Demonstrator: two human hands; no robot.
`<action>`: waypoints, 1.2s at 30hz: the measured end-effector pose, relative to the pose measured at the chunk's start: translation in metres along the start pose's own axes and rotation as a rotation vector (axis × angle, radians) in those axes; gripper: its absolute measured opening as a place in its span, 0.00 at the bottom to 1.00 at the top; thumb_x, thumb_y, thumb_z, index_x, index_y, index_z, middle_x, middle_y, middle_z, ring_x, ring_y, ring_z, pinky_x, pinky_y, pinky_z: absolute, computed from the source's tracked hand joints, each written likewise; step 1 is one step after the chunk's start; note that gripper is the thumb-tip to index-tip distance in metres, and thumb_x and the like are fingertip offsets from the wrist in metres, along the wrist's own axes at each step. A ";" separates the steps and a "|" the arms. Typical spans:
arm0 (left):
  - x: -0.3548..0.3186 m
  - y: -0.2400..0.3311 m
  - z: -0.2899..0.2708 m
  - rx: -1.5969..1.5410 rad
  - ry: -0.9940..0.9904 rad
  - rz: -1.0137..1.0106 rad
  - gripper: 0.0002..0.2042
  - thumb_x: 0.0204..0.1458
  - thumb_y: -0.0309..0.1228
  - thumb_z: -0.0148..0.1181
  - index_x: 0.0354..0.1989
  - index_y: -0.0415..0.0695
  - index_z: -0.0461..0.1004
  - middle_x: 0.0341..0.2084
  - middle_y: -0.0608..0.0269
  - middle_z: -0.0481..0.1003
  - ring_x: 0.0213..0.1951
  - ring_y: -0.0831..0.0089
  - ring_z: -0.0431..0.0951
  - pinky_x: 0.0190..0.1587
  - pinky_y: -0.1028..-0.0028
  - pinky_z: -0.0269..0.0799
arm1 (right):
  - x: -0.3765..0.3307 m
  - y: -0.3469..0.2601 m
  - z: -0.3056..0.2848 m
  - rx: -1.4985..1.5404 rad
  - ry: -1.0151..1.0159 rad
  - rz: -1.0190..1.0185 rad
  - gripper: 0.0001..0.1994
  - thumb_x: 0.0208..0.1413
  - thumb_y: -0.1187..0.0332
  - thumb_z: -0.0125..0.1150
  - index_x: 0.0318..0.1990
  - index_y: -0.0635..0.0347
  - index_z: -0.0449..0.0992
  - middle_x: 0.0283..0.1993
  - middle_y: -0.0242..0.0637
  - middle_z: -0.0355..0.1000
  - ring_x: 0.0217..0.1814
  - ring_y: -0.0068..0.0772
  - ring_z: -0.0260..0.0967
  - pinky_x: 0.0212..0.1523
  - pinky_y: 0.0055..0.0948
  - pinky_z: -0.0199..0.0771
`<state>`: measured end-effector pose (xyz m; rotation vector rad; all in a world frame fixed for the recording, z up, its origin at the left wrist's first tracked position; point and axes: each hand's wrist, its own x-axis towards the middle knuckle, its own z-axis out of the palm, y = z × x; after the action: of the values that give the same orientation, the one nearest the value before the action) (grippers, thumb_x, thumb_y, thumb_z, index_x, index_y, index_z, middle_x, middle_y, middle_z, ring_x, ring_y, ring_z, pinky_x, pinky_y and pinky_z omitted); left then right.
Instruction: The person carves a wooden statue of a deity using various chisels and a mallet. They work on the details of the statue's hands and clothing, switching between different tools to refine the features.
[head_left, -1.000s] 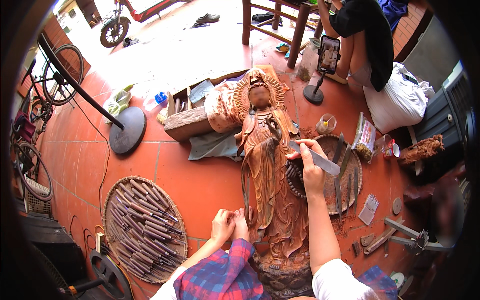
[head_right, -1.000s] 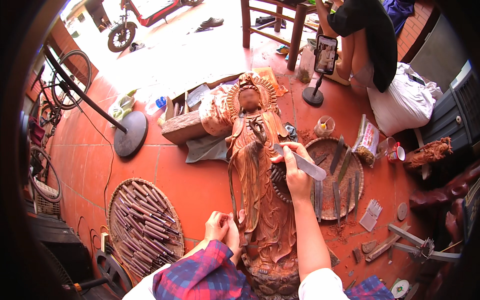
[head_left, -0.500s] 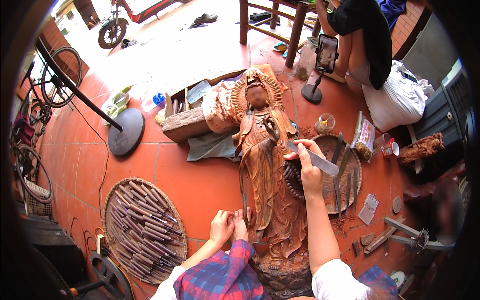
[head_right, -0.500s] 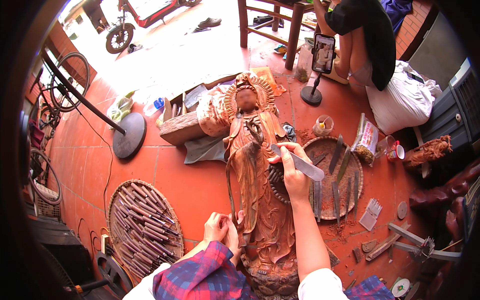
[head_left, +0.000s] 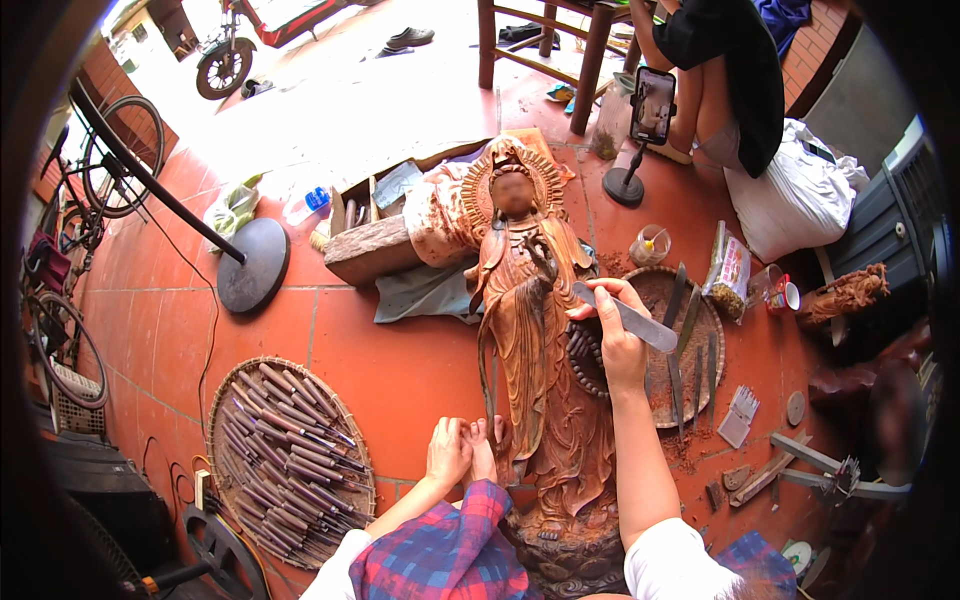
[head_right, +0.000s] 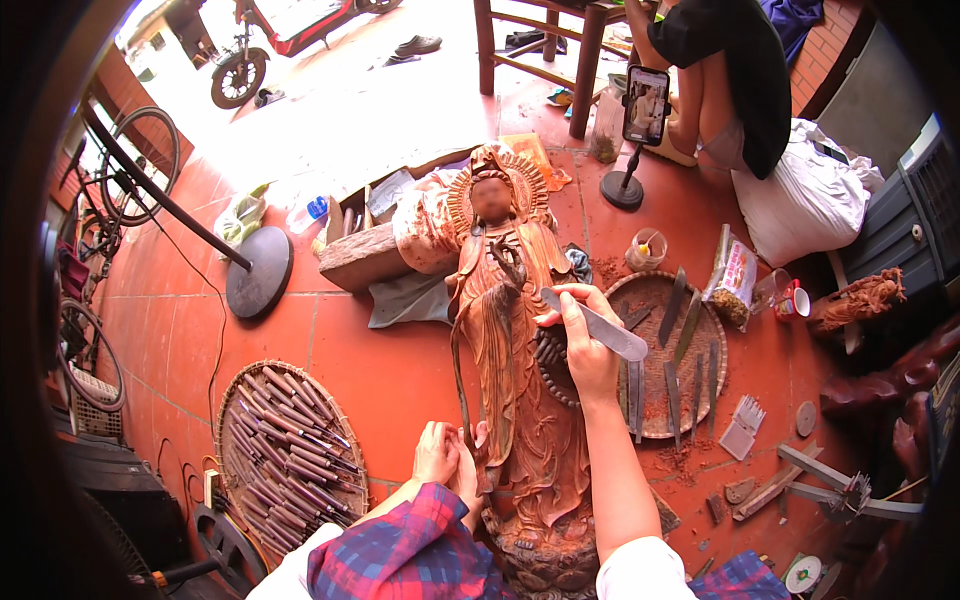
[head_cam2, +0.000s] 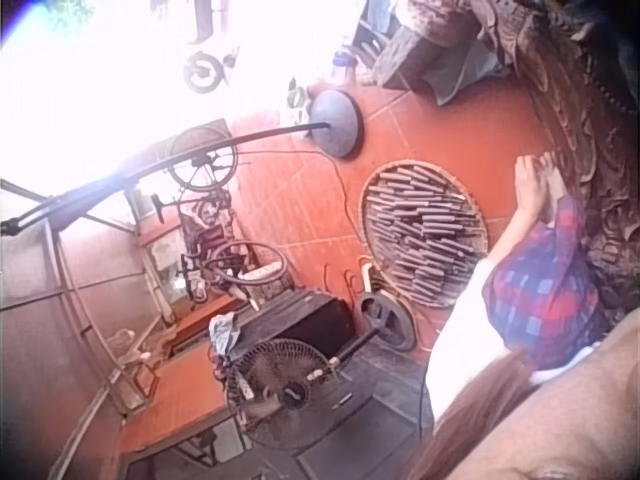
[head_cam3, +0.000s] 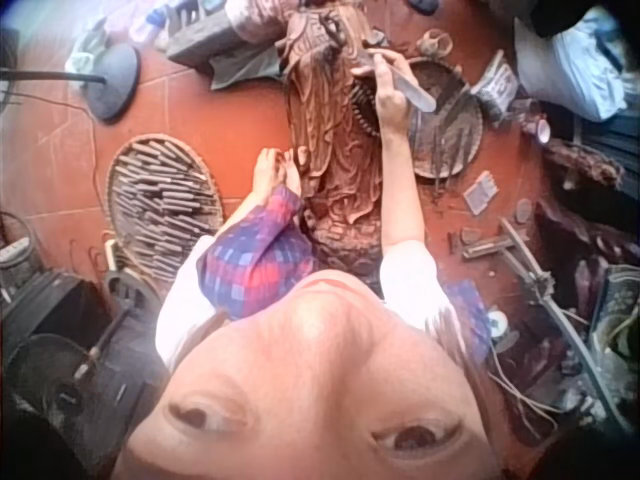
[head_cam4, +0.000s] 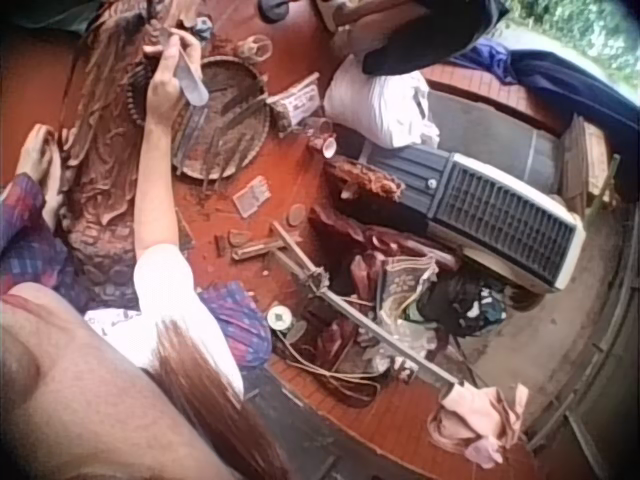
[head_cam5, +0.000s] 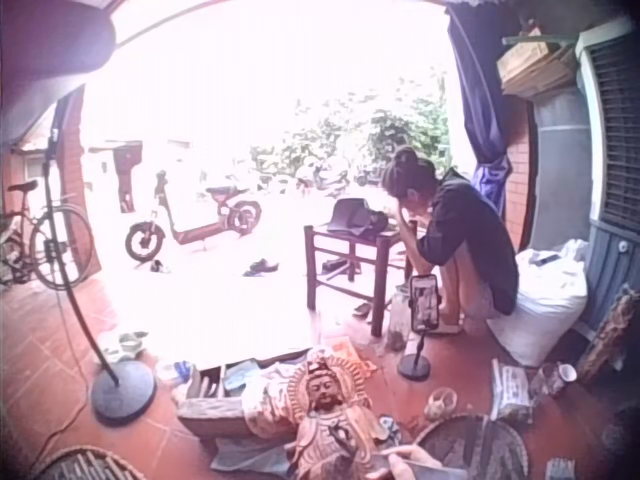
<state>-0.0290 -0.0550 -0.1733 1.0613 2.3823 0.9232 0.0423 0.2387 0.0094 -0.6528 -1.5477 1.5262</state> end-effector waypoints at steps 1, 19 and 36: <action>-0.001 0.000 0.002 0.009 0.029 0.002 0.12 0.47 0.20 0.56 0.42 0.41 0.69 0.37 0.51 0.69 0.45 0.49 0.72 0.46 0.57 0.72 | 0.000 0.000 0.000 0.000 0.000 -0.002 0.08 0.67 0.70 0.54 0.43 0.67 0.75 0.28 0.36 0.77 0.33 0.24 0.77 0.41 0.23 0.75; 0.001 0.000 0.005 0.121 0.005 -0.093 0.09 0.51 0.23 0.55 0.39 0.38 0.66 0.37 0.44 0.67 0.41 0.44 0.73 0.42 0.53 0.72 | 0.000 -0.001 0.000 -0.038 -0.011 -0.012 0.10 0.68 0.69 0.51 0.44 0.67 0.74 0.29 0.37 0.77 0.33 0.26 0.77 0.43 0.25 0.75; 0.000 -0.003 0.006 0.195 -0.063 -0.051 0.07 0.50 0.23 0.55 0.37 0.37 0.68 0.39 0.44 0.66 0.43 0.45 0.71 0.44 0.54 0.71 | 0.000 0.001 0.001 0.016 -0.004 -0.002 0.08 0.67 0.71 0.53 0.43 0.67 0.75 0.28 0.36 0.77 0.33 0.25 0.77 0.41 0.24 0.75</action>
<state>-0.0268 -0.0539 -0.1793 1.0764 2.4733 0.6405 0.0413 0.2387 0.0082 -0.6395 -1.5372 1.5376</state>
